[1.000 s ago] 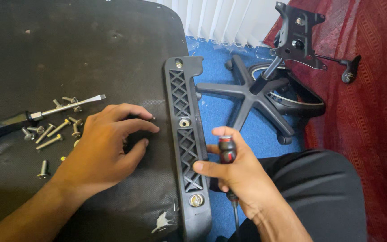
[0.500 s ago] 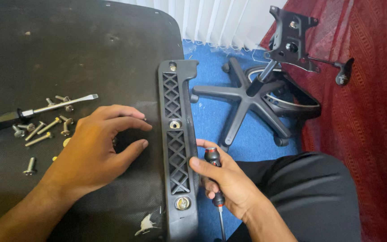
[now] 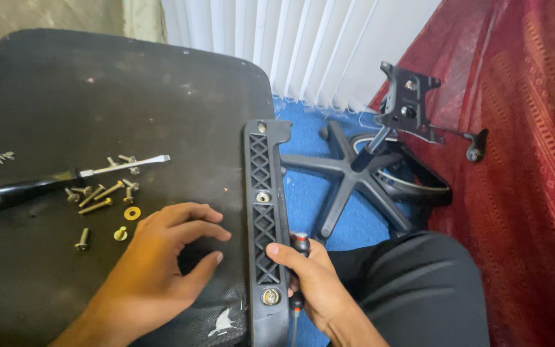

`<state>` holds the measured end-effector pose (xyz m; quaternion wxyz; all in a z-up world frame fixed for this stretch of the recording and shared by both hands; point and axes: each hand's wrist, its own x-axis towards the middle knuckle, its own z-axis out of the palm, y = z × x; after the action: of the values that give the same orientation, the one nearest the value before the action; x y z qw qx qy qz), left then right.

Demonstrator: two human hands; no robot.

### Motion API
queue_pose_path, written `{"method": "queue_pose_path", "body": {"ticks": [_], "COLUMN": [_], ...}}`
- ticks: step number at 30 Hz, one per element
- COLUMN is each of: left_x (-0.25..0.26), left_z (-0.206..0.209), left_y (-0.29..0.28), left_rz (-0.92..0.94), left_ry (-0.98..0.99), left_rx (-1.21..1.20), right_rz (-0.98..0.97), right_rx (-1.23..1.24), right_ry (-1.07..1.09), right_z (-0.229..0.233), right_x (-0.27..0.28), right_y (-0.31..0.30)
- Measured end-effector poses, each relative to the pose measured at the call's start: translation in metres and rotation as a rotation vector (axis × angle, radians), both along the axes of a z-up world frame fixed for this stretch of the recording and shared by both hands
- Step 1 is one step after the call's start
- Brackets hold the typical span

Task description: The person assembles a black plastic chair base by inserting screws and washers into pre-drilled holes and tightening them with a screwdriver. The person works on the floor, using both hands to align and secure the components.

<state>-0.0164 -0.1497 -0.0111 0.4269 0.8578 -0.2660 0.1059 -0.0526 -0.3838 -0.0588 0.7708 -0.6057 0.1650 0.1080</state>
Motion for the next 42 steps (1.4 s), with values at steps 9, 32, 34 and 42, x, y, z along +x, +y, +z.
{"method": "queue_pose_path", "body": {"ticks": [9, 32, 34, 42], "left_x": [0.007, -0.088, -0.092, -0.112], "left_z": [-0.003, 0.0, 0.0, 0.005], "left_y": [-0.007, -0.024, -0.025, -0.027], "left_rz": [-0.023, -0.147, -0.136, -0.12], "left_ry": [-0.194, -0.195, -0.18, -0.146], "left_rx": [-0.039, 0.08, 0.098, 0.031], "right_rz": [-0.067, -0.449, -0.466, -0.444], "right_rx": [0.072, -0.011, -0.012, 0.147], "right_ry": [-0.03, -0.241, -0.293, -0.602], "right_z": [0.017, 0.026, 0.036, 0.106], "right_x": [0.001, -0.011, -0.016, -0.036], "right_y": [0.008, -0.02, -0.023, -0.038]}}
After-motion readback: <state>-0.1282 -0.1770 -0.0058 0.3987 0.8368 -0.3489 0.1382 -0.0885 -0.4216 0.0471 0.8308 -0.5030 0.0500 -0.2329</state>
